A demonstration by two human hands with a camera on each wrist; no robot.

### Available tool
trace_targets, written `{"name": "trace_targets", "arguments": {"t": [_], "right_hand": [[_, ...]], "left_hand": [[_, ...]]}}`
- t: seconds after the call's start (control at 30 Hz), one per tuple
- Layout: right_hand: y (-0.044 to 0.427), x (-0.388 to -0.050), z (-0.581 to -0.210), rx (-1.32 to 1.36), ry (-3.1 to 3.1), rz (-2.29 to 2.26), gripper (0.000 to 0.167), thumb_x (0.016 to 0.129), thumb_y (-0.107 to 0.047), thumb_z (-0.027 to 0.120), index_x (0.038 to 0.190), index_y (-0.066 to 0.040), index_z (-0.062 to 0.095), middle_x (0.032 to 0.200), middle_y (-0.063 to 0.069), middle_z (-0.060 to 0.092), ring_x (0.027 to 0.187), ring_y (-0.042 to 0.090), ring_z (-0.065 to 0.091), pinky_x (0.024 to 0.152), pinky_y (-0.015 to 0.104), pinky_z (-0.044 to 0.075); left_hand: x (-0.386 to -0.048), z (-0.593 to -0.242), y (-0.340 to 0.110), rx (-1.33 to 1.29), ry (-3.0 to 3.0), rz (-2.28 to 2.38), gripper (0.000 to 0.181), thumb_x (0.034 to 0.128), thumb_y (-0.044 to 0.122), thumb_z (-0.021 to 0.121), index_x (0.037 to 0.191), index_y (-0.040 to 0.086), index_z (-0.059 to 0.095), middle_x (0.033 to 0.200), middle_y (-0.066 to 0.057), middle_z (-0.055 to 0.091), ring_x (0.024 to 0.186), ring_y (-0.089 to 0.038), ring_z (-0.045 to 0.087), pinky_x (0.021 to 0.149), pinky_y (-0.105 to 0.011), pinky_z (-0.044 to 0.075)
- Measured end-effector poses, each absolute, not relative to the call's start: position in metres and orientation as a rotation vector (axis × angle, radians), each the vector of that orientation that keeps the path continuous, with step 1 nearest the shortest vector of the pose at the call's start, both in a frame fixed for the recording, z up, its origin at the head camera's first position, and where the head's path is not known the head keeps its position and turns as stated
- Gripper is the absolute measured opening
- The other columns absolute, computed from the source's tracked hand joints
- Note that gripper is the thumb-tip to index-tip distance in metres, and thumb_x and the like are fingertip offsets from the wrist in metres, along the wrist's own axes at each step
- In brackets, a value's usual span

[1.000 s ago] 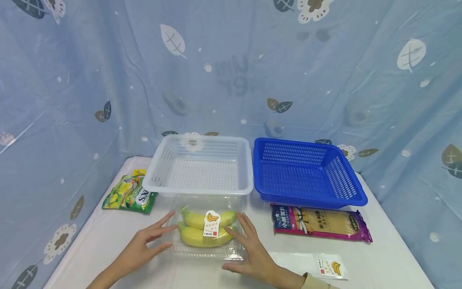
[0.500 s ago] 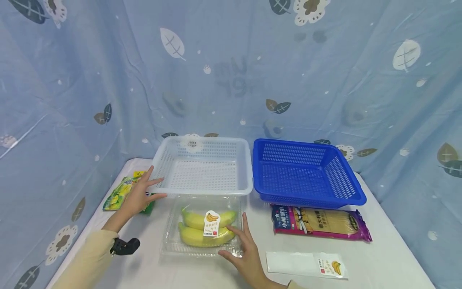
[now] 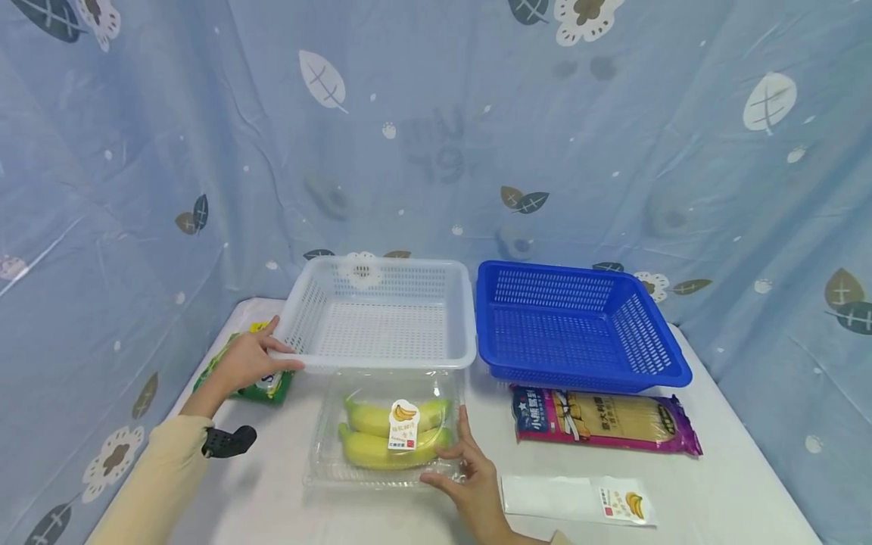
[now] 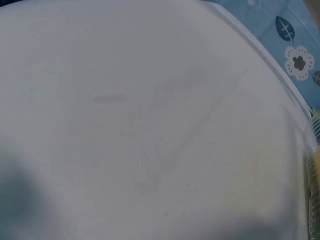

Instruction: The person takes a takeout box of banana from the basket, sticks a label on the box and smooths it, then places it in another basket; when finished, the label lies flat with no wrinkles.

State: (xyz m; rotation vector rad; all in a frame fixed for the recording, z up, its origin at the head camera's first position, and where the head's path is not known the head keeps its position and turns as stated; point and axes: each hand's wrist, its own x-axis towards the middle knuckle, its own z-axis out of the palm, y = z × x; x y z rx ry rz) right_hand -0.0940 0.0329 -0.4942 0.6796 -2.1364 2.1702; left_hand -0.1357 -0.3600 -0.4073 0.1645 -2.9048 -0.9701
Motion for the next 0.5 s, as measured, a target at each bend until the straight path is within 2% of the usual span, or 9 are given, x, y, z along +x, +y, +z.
{"name": "trace_targets", "arguments": {"t": [0.13,0.23,0.5], "right_hand": [[0.039,-0.093,-0.485,0.660,-2.142,2.208,0.026,0.067,0.003,0.080,0.084,0.001,0.061,0.154,0.024,0.016,0.136,0.037,0.016,0.100,0.028,0.039],[0.044,-0.091,-0.478,0.637,-2.153,2.238,0.025,0.067,0.004,0.080,0.084,0.001,0.061,0.154,0.023,0.016,0.136,0.038,0.015,0.100,0.022,0.038],[0.054,-0.085,-0.456,0.573,-2.256,2.220,0.024,0.069,-0.002,0.081,0.082,0.002,0.061,0.154,0.021,0.017,0.138,0.042,0.019,0.102,0.018,0.033]], "left_hand": [[-0.138,-0.405,-0.360,0.192,-2.922,-0.978,0.056,0.0688,0.049,0.082,0.096,0.001,0.075,0.151,-0.028,0.021,0.040,-0.013,0.031,0.038,-0.030,0.036],[-0.139,-0.405,-0.360,0.202,-2.925,-0.980,0.057,0.0683,0.050,0.082,0.096,0.001,0.075,0.152,-0.027,0.022,0.040,-0.013,0.030,0.038,-0.030,0.036],[-0.137,-0.402,-0.358,0.223,-2.934,-0.971,0.057,0.0680,0.050,0.082,0.095,0.000,0.075,0.152,-0.026,0.021,0.040,-0.013,0.031,0.038,-0.031,0.037]]}}
